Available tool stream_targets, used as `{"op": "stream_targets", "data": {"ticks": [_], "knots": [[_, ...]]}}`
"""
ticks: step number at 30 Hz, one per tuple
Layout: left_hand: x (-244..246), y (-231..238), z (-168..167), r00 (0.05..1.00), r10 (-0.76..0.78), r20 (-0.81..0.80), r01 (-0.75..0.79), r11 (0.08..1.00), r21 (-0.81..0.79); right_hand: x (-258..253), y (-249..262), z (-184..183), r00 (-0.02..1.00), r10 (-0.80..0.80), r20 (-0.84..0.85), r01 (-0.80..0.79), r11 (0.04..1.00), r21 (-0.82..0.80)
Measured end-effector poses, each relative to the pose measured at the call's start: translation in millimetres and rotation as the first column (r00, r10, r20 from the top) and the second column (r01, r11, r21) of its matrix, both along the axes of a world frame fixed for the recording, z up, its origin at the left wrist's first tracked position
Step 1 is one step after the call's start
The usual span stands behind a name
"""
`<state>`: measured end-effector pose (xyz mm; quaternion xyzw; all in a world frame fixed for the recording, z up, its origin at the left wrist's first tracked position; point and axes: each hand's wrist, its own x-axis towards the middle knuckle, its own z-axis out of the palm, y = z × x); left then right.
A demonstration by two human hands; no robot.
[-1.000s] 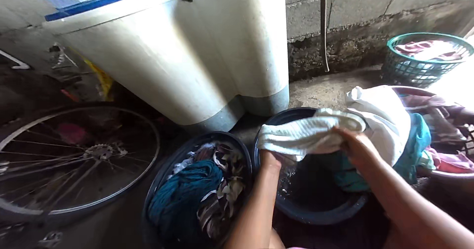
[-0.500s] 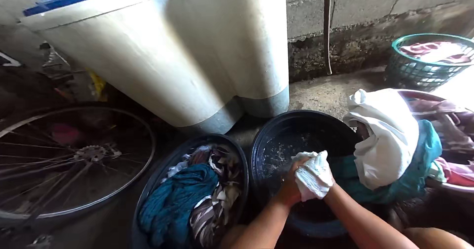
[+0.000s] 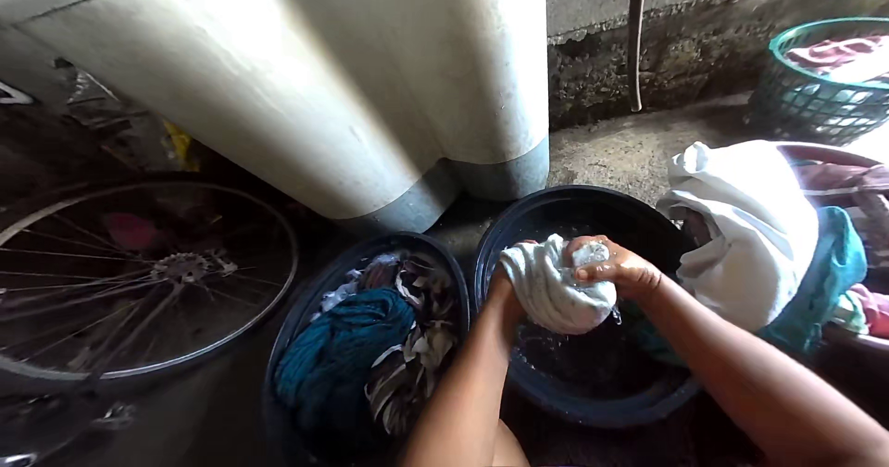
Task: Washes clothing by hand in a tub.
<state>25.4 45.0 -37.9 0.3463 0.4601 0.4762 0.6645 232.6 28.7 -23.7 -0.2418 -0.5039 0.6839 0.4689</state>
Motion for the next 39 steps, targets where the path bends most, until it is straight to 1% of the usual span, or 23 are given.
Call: {"op": "stream_targets", "data": {"ticks": [2, 4, 8, 10, 11, 12, 14, 15, 17, 18, 20, 21, 22, 23, 24, 26, 28, 29, 31, 33, 34, 36, 39], "knots": [[7.5, -7.4, 12.8, 0.998, 0.036, 0.051, -0.028, 0.988, -0.155, 0.8, 4.8, 24.2, 0.969, 0.074, 0.237, -0.096, 0.992, 0.084], [9.5, -5.7, 14.3, 0.996, -0.006, 0.088, 0.024, 0.979, -0.203, -1.4, 6.6, 41.5, 0.872, 0.058, 0.485, -0.186, 0.958, 0.219], [12.4, 0.5, 7.3, 0.989, -0.145, -0.009, 0.142, 0.976, -0.165, -14.7, -3.9, 52.0, 0.642, -0.096, 0.761, -0.365, 0.834, 0.413], [14.3, 1.9, 6.9, 0.965, -0.221, -0.138, 0.209, 0.973, -0.097, -25.3, -13.9, 52.5, 0.494, -0.216, 0.842, -0.459, 0.757, 0.464], [14.0, 2.8, 8.4, 0.926, -0.265, -0.270, 0.261, 0.964, -0.052, -30.8, -19.1, 51.0, 0.440, -0.280, 0.853, -0.499, 0.714, 0.492], [13.7, 4.6, 11.1, 0.845, -0.309, -0.437, 0.337, 0.941, -0.015, -35.9, -24.3, 49.1, 0.399, -0.340, 0.852, -0.529, 0.674, 0.516], [15.4, 10.9, 18.1, 0.596, -0.365, -0.715, 0.489, 0.871, -0.037, -45.3, -33.7, 43.2, 0.338, -0.458, 0.822, -0.572, 0.594, 0.566], [15.7, 11.9, 18.3, 0.547, -0.382, -0.745, 0.509, 0.858, -0.066, -50.6, -39.1, 41.2, 0.294, -0.495, 0.818, -0.597, 0.573, 0.561], [16.5, 11.0, 14.5, 0.588, -0.389, -0.710, 0.487, 0.870, -0.074, -62.9, -52.8, 43.3, 0.166, -0.498, 0.851, -0.656, 0.589, 0.472], [17.6, 11.3, 10.9, 0.627, -0.385, -0.677, 0.467, 0.882, -0.069, -71.2, -59.6, 48.8, 0.050, -0.428, 0.902, -0.693, 0.636, 0.340], [17.8, 9.9, 9.5, 0.629, -0.381, -0.677, 0.448, 0.890, -0.084, -90.5, -68.4, 56.2, -0.180, -0.236, 0.955, -0.711, 0.702, 0.040], [16.2, 8.4, 11.2, 0.596, -0.362, -0.717, 0.443, 0.893, -0.083, -95.2, -71.2, 52.6, -0.214, -0.196, 0.957, -0.710, 0.705, -0.014], [12.0, 6.6, 14.3, 0.555, -0.324, -0.766, 0.435, 0.898, -0.064, -93.8, -73.7, 44.3, -0.177, -0.206, 0.962, -0.708, 0.706, 0.021], [5.5, 5.0, 18.4, 0.523, -0.269, -0.809, 0.422, 0.906, -0.029, -86.4, -75.6, 31.2, -0.072, -0.266, 0.961, -0.697, 0.702, 0.142], [-2.9, 4.1, 21.8, 0.529, -0.196, -0.826, 0.394, 0.918, 0.035, -76.2, -76.9, 14.3, 0.077, -0.351, 0.933, -0.645, 0.697, 0.315], [-24.9, 6.3, 21.6, 0.634, -0.025, -0.773, 0.306, 0.926, 0.222, -63.2, -82.3, -17.1, 0.327, -0.522, 0.788, -0.417, 0.668, 0.616], [-50.1, 9.2, 24.7, 0.771, 0.129, -0.624, 0.193, 0.886, 0.421, -66.4, -91.0, -35.7, 0.439, -0.615, 0.654, -0.198, 0.644, 0.739], [-65.6, 9.4, 29.7, 0.822, 0.176, -0.542, 0.126, 0.872, 0.474, -69.7, -96.6, -39.8, 0.461, -0.598, 0.655, -0.123, 0.688, 0.715], [-99.0, 2.0, 44.4, 0.869, 0.290, -0.401, -0.080, 0.882, 0.464, -67.4, -107.0, -45.8, 0.457, -0.470, 0.755, -0.036, 0.838, 0.544], [-114.0, -14.9, 79.3, 0.811, 0.457, -0.364, -0.372, 0.884, 0.282, -51.8, -109.7, -56.0, 0.424, -0.301, 0.854, -0.003, 0.943, 0.334], [-121.3, -22.7, 92.3, 0.790, 0.521, -0.322, -0.471, 0.853, 0.224, -41.6, -108.5, -62.6, 0.387, -0.217, 0.896, -0.001, 0.972, 0.236], [-159.1, -26.2, 66.4, 0.777, 0.592, -0.215, -0.470, 0.771, 0.429, -22.7, -110.7, -77.6, 0.276, -0.058, 0.959, -0.029, 0.997, 0.068], [-166.5, -8.0, 51.5, 0.606, 0.787, -0.117, -0.669, 0.584, 0.461, -3.9, -124.8, -95.3, 0.154, 0.129, 0.980, -0.080, 0.990, -0.118]]}}
